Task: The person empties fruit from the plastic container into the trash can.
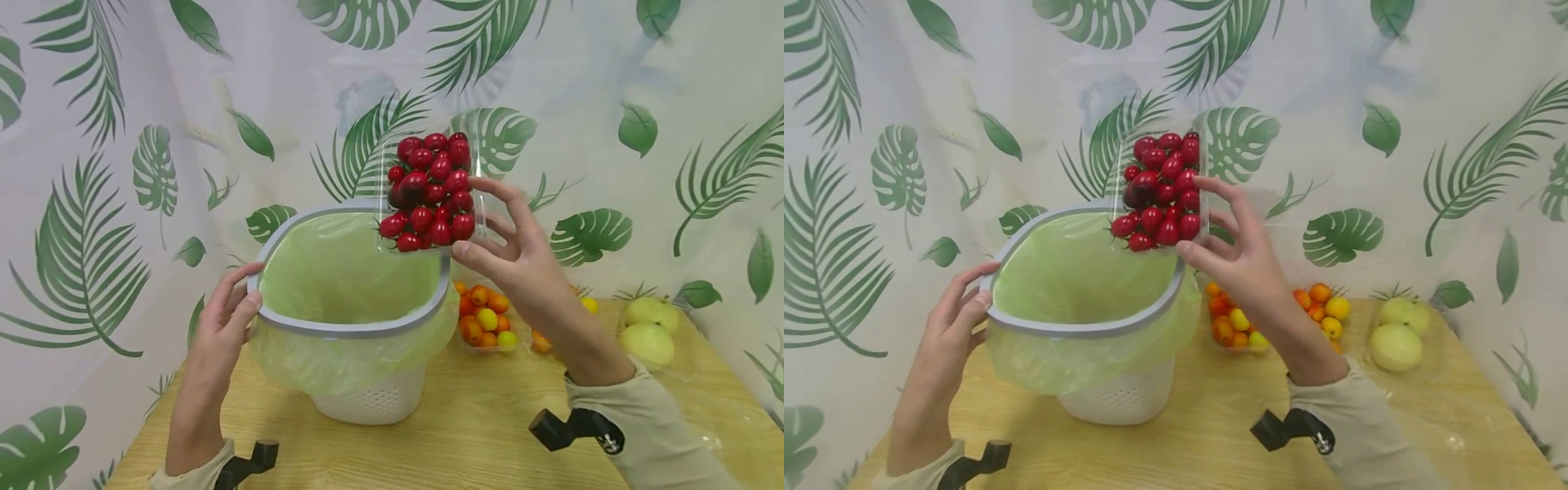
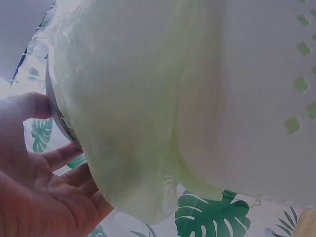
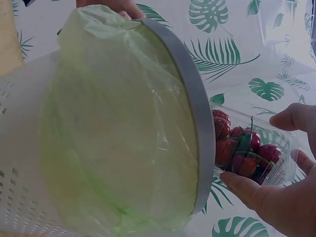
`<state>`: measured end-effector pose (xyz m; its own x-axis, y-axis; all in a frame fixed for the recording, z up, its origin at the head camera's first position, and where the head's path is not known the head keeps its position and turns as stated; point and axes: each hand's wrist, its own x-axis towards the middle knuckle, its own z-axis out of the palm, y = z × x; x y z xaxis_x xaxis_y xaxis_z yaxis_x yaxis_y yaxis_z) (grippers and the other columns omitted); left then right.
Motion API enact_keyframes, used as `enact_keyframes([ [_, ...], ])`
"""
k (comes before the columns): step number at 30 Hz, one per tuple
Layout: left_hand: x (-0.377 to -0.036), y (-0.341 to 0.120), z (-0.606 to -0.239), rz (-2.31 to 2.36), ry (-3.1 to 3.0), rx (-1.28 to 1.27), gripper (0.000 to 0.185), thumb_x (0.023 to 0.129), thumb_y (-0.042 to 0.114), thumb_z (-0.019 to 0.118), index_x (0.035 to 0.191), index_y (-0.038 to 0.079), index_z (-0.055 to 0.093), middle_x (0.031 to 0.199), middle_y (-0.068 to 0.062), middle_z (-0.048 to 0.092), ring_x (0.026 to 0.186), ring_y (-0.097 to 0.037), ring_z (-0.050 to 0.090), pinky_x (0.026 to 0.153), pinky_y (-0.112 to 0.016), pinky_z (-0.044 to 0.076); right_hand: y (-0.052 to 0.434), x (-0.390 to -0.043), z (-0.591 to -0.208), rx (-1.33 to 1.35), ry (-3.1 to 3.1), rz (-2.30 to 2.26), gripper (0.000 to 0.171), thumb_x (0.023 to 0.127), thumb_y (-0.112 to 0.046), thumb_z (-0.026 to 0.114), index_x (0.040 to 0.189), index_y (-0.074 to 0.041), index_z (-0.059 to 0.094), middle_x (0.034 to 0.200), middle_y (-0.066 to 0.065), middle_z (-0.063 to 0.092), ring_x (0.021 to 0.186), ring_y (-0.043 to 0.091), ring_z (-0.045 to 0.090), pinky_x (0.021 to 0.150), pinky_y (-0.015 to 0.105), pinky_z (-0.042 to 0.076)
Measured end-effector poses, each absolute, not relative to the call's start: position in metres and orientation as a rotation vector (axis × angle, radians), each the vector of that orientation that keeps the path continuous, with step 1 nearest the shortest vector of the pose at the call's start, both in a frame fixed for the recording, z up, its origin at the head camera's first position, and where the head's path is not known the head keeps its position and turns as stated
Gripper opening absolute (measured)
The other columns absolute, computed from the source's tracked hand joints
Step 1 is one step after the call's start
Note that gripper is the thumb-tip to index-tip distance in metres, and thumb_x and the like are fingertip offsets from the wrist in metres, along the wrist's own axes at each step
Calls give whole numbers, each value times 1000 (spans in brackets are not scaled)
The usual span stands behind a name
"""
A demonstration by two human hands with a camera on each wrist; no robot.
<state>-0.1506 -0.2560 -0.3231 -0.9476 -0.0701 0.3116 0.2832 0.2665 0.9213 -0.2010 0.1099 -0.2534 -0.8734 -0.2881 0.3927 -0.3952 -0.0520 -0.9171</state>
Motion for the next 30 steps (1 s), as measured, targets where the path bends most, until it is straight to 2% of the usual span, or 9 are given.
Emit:
enact_keyframes([
  [7,-153,-252,-324,-1755,-2237,-222,41,111,26,47,150,19,47,147,-9,55,109,-18,59,83,-32,44,108,-202,-260,783,-2127,1966,72,96,-5,71,155,-30,39,162,-2,27,135,41,48,90,30,55],
  [14,-154,-251,-326,-1760,-2240,-225,40,110,26,46,150,18,47,148,-9,54,109,-19,58,80,-32,43,107,-204,-268,830,-2092,1900,73,93,2,71,154,-26,42,165,-4,21,148,39,31,96,30,51],
  [17,-154,-252,-325,-1756,-2241,-222,40,110,26,46,150,19,47,147,-9,54,108,-19,58,80,-32,43,105,-204,-268,841,-2097,1874,74,93,3,70,154,-27,42,164,-4,24,146,42,35,94,30,52],
  [24,-153,-254,-324,-1749,-2238,-212,40,111,26,46,150,19,47,147,-9,55,110,-19,59,81,-32,45,100,-205,-268,841,-2129,1801,74,93,3,70,154,-28,42,163,-8,27,144,39,39,101,47,46],
  [30,-152,-257,-323,-1737,-2236,-202,41,110,26,46,151,19,47,147,-10,55,110,-18,59,82,-30,47,95,-206,-269,871,-2119,1784,74,92,5,69,154,-26,43,163,-6,27,140,39,44,99,41,49],
])
